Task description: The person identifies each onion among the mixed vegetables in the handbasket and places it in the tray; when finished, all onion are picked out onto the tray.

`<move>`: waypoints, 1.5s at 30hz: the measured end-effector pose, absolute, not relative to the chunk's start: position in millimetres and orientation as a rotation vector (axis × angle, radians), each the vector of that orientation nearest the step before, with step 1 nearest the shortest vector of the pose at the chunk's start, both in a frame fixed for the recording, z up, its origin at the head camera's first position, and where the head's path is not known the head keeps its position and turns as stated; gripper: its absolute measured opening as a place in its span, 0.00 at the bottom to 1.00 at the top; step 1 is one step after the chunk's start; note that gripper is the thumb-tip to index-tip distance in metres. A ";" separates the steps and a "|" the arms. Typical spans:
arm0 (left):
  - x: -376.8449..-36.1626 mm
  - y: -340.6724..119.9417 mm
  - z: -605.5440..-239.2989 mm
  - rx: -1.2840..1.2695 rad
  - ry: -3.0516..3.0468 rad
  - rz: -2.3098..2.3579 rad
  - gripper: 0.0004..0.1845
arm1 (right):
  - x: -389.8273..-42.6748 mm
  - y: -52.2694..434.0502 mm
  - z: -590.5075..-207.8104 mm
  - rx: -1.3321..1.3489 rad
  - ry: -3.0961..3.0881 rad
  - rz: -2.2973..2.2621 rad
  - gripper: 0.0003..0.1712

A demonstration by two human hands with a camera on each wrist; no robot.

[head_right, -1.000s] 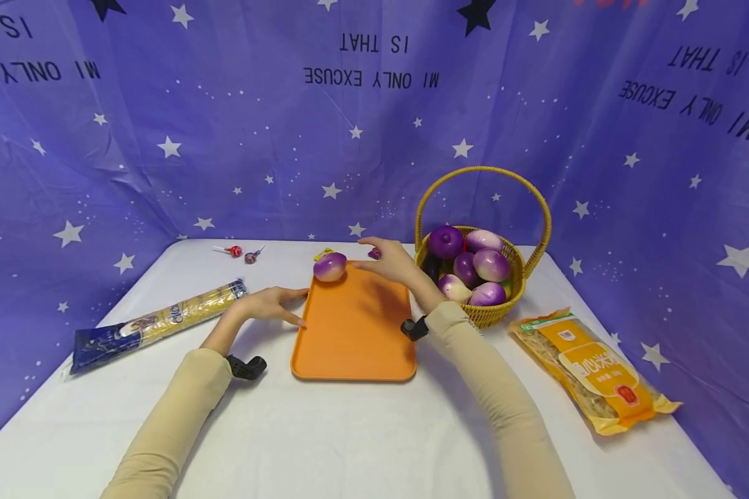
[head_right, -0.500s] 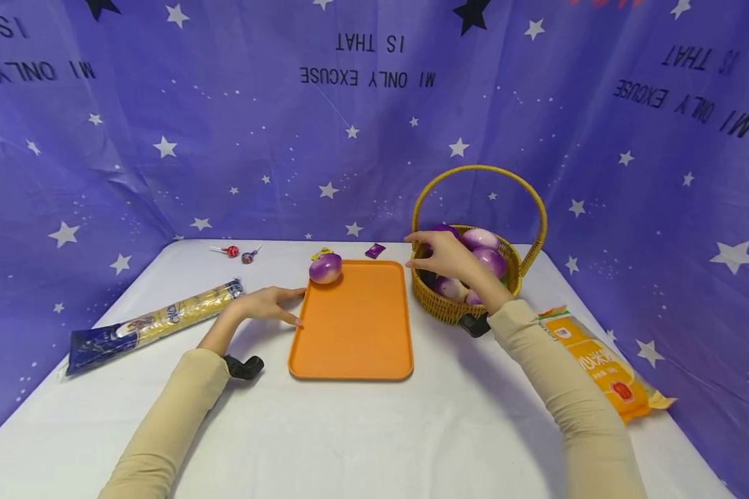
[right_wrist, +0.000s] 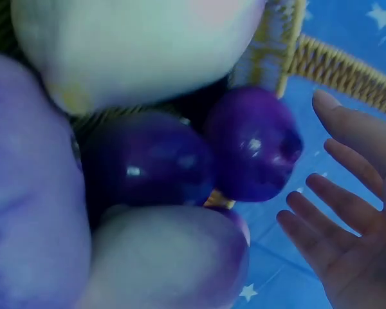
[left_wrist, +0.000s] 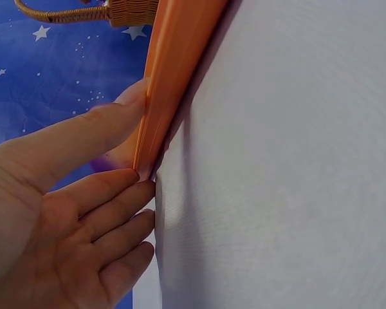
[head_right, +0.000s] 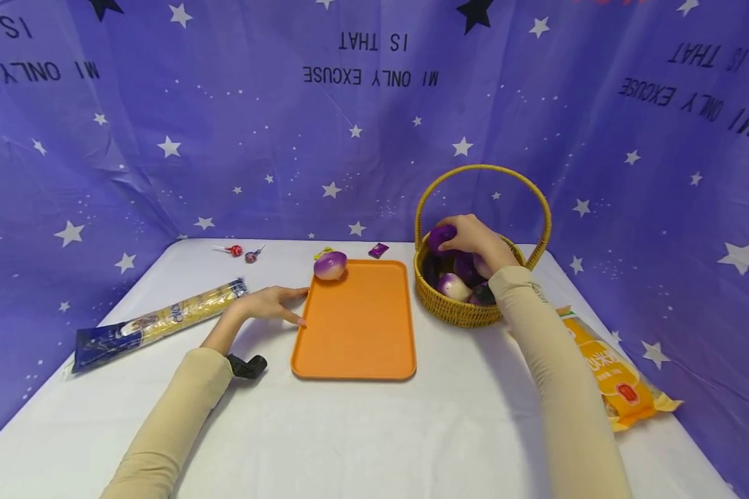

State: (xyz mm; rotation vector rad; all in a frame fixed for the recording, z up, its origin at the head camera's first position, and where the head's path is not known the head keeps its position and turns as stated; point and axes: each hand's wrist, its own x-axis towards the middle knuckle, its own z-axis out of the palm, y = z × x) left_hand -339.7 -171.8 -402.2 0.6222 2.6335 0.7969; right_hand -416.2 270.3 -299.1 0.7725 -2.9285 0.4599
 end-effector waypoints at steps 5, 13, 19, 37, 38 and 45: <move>-339.0 -169.7 -400.1 0.624 2.636 0.787 0.47 | -429.6 271.7 -298.3 0.722 -2.977 0.442 0.30; -339.0 -170.9 -401.1 0.613 2.640 0.790 0.47 | -440.1 267.8 -303.3 0.630 -3.074 0.395 0.35; -339.0 -171.3 -402.6 0.623 2.643 0.789 0.47 | -442.2 268.5 -309.6 0.579 -3.106 0.386 0.33; -338.5 -172.9 -401.8 0.626 2.639 0.794 0.48 | -403.7 271.0 -296.0 0.675 -2.848 0.524 0.34; -338.8 -173.0 -402.2 0.630 2.638 0.796 0.48 | -398.0 270.0 -294.6 0.672 -2.831 0.549 0.34; -339.0 -173.2 -403.4 0.644 2.639 0.781 0.48 | -354.2 252.9 -292.5 0.649 -2.768 0.739 0.37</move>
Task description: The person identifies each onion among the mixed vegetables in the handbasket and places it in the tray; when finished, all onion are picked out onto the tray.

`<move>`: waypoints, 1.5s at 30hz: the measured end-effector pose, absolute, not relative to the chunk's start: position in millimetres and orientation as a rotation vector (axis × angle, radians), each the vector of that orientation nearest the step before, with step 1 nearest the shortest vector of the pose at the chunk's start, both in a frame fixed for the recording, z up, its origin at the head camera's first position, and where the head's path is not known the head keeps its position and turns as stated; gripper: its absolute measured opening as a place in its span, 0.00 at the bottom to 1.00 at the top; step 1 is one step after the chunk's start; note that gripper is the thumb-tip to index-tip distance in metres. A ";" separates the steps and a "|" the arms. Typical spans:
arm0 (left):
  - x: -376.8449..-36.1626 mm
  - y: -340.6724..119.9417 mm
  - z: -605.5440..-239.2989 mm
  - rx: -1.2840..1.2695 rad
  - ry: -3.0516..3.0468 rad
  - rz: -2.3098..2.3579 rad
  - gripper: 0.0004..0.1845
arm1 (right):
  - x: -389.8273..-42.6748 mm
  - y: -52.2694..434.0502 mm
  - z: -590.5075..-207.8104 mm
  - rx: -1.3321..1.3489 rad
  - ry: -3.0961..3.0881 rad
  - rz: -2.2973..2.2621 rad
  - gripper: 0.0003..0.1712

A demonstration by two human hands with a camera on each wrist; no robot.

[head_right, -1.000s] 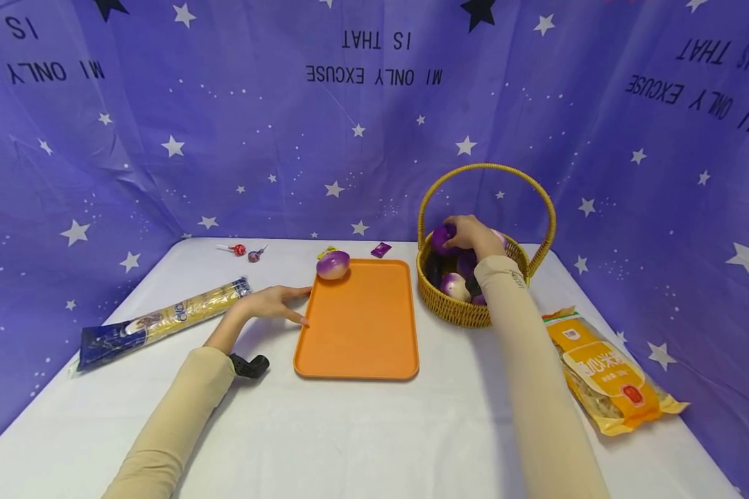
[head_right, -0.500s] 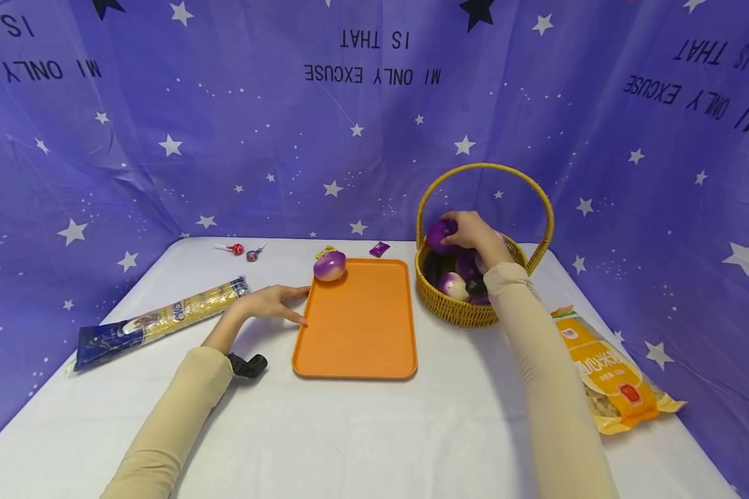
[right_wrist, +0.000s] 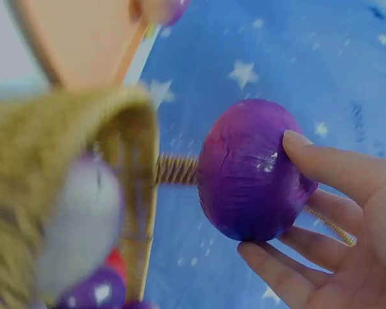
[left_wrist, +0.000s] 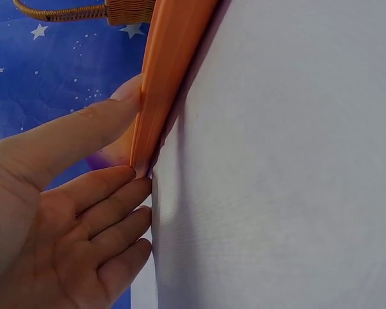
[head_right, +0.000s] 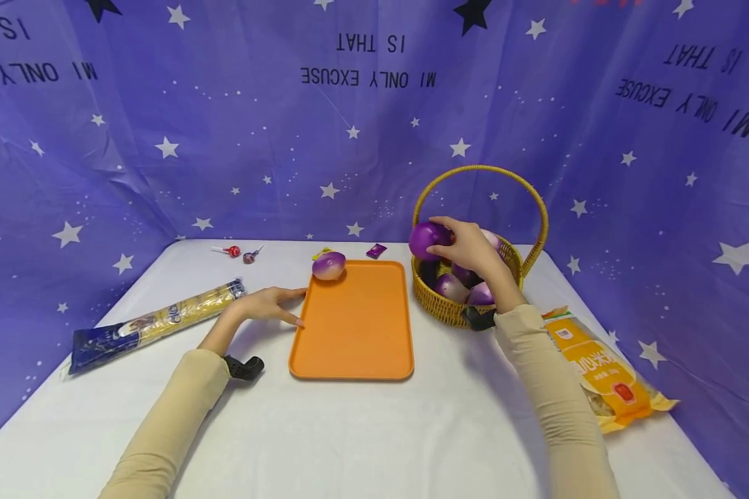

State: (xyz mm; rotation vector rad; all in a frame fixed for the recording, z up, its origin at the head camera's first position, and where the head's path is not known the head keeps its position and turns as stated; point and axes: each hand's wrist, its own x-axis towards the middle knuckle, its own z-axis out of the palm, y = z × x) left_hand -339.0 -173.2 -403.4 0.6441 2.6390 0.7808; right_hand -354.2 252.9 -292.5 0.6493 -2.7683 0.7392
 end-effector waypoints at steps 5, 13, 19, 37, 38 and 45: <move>-338.3 -174.0 -403.6 0.631 2.636 0.789 0.48 | -336.1 230.9 -305.1 0.789 -2.688 0.771 0.36; -339.3 -173.9 -405.0 0.621 2.639 0.798 0.48 | -331.7 186.3 -327.2 0.901 -2.681 0.875 0.36; -340.2 -172.8 -404.9 0.619 2.641 0.798 0.48 | -355.3 163.7 -349.0 0.926 -2.681 0.929 0.36; -341.2 -172.8 -407.8 0.640 2.639 0.804 0.48 | -417.5 136.3 -380.9 0.657 -2.905 0.928 0.37; -341.2 -173.0 -408.2 0.639 2.642 0.803 0.48 | -418.4 135.0 -381.0 0.648 -2.912 0.933 0.37; -340.5 -173.6 -407.8 0.628 2.650 0.802 0.48 | -417.7 129.6 -381.9 0.633 -2.941 0.895 0.38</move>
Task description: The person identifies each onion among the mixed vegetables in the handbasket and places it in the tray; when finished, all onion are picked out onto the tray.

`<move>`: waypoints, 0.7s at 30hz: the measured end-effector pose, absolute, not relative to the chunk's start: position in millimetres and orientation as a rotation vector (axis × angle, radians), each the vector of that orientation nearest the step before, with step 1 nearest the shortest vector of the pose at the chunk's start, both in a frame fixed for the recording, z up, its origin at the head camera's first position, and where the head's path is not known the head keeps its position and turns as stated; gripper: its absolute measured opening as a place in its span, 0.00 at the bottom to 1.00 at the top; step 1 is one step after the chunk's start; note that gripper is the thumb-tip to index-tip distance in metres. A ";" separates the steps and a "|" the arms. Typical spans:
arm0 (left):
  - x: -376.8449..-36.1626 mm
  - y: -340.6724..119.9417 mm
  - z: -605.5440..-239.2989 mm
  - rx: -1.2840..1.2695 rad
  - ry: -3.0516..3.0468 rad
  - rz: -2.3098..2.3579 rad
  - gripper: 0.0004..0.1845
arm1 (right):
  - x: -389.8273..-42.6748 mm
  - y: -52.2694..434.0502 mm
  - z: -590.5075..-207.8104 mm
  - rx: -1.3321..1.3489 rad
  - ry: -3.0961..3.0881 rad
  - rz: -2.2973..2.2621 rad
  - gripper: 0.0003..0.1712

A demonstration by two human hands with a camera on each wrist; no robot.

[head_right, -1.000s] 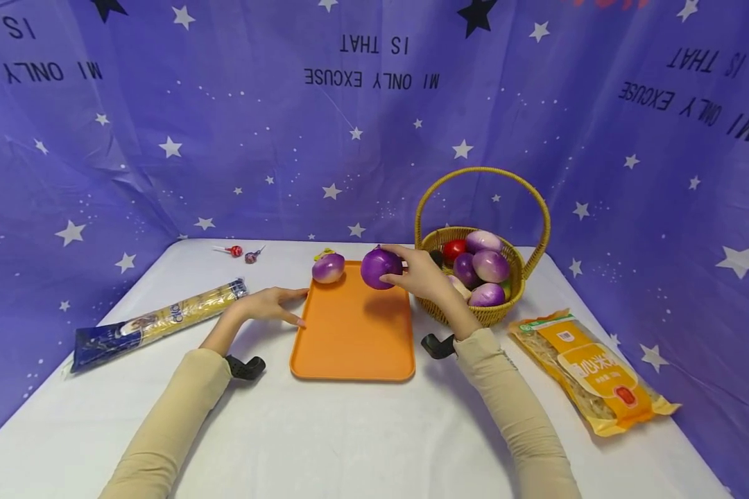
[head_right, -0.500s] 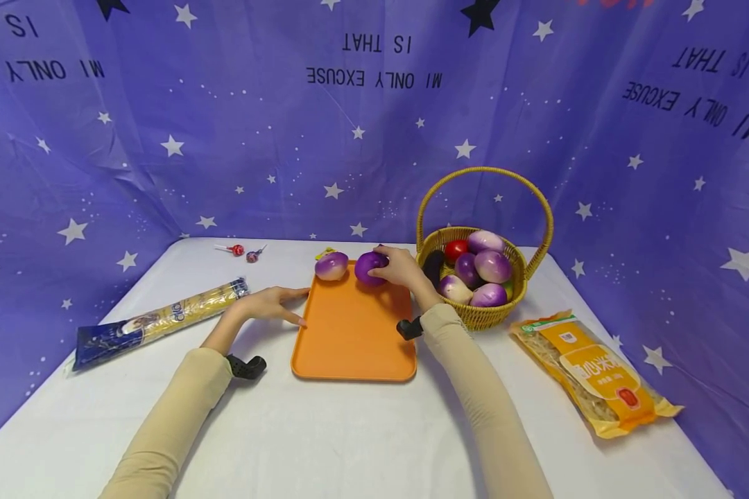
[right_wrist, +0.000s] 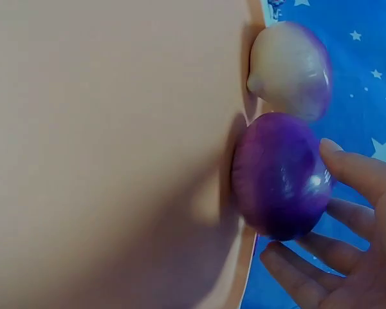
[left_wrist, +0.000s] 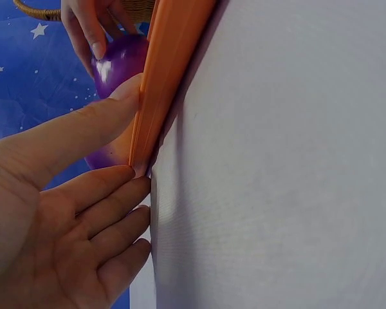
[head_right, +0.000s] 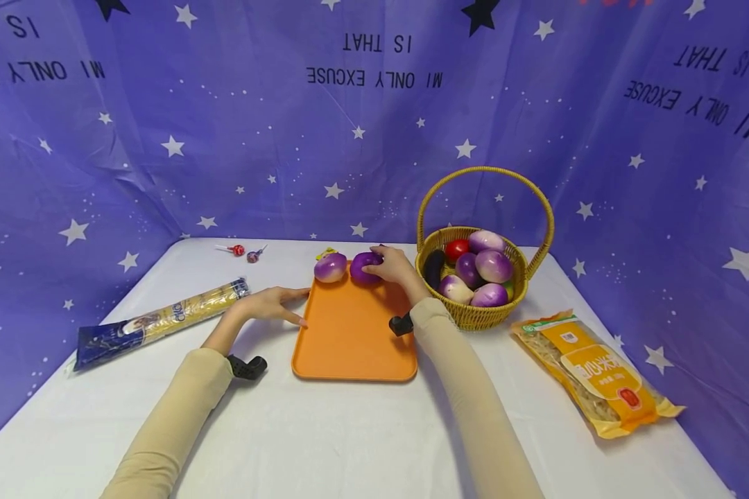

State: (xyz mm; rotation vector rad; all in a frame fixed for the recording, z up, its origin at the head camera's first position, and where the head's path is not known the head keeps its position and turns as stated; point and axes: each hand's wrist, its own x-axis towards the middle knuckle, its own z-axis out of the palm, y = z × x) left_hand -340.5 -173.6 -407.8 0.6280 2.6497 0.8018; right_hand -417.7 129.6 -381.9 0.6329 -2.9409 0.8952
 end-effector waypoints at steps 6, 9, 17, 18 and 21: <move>-340.0 -173.8 -407.9 0.618 2.649 0.809 0.48 | -412.6 127.9 -380.8 0.659 -2.924 0.875 0.38; -340.1 -173.5 -408.2 0.622 2.649 0.809 0.48 | -408.3 130.7 -379.6 0.682 -2.908 0.855 0.37; -339.6 -173.3 -407.0 0.633 2.647 0.809 0.47 | -380.3 150.0 -361.9 0.775 -2.781 0.909 0.35; -339.5 -173.2 -406.7 0.634 2.647 0.807 0.47 | -374.8 153.5 -357.3 0.787 -2.761 0.918 0.35; -339.0 -173.0 -405.3 0.637 2.642 0.808 0.47 | -357.2 165.4 -341.7 0.814 -2.711 0.912 0.33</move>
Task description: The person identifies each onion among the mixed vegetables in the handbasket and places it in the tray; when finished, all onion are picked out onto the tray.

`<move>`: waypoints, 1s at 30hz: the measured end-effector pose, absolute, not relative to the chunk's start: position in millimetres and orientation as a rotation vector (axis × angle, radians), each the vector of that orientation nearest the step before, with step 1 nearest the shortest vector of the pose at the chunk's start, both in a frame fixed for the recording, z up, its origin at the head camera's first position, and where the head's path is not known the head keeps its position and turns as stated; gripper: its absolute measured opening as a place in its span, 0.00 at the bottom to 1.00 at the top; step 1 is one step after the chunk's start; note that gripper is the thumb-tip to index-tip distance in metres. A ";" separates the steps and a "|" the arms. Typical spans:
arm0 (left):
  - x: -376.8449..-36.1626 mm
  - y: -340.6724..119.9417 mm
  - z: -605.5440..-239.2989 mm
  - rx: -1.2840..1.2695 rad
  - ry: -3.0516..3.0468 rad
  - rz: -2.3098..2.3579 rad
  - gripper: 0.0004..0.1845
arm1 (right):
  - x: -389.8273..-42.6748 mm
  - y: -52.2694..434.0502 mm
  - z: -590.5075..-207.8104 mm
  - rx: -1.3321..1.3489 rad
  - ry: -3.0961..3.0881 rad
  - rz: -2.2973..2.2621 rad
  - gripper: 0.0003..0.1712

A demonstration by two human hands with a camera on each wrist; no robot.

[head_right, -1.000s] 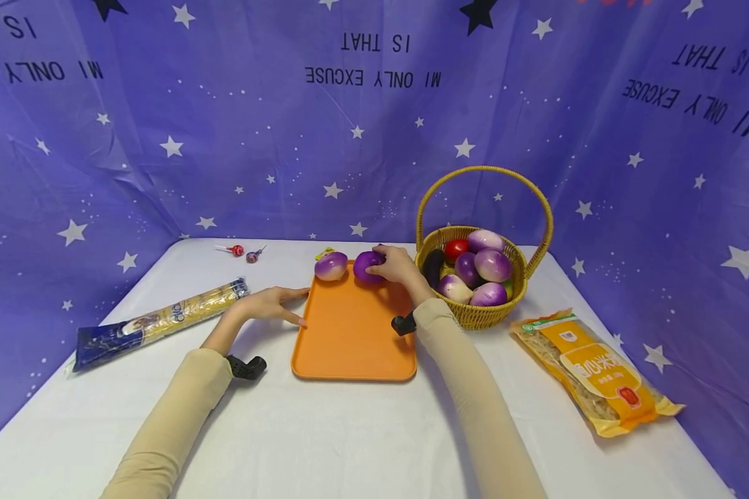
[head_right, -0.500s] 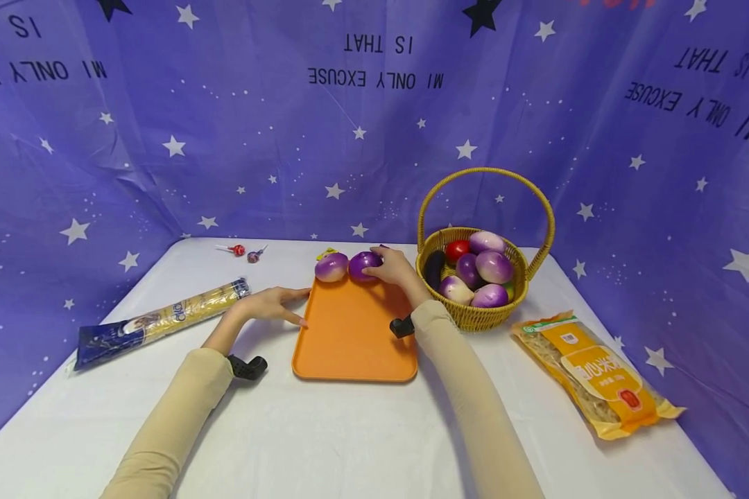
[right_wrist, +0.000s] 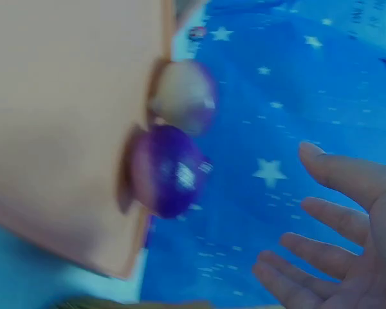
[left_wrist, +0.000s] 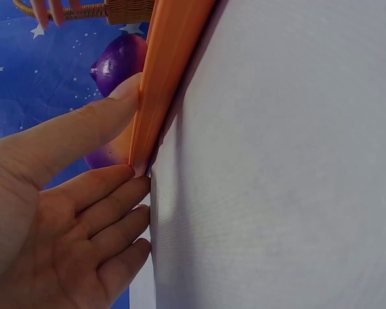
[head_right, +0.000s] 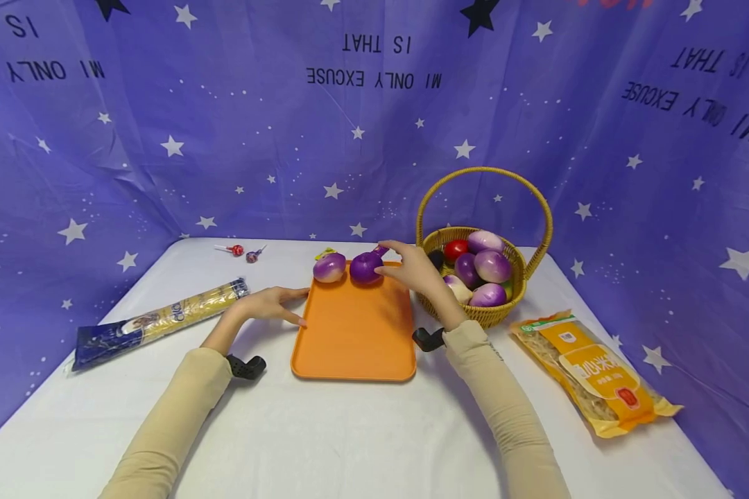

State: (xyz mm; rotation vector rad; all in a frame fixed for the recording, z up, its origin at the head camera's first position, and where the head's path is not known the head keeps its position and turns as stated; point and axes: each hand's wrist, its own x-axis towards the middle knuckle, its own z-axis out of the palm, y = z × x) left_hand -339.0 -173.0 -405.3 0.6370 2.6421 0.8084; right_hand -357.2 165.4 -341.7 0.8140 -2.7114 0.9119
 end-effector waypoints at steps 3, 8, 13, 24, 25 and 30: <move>-339.2 -172.1 -403.9 0.648 2.638 0.813 0.47 | -340.8 181.9 -326.8 0.819 -2.673 0.869 0.31; -339.7 -172.6 -403.1 0.650 2.638 0.816 0.47 | -325.4 213.0 -313.5 0.779 -2.592 0.817 0.31; -339.3 -174.0 -404.2 0.643 2.637 0.815 0.47 | -323.6 243.7 -313.2 0.685 -2.539 0.820 0.32; -339.5 -175.6 -405.2 0.665 2.642 0.813 0.48 | -328.5 299.9 -316.2 0.363 -2.589 0.889 0.33; -339.8 -175.4 -405.5 0.668 2.641 0.814 0.48 | -329.4 304.8 -317.5 0.344 -2.599 0.892 0.33; -340.1 -173.5 -407.0 0.673 2.633 0.821 0.47 | -331.4 322.9 -325.4 0.272 -2.669 0.881 0.35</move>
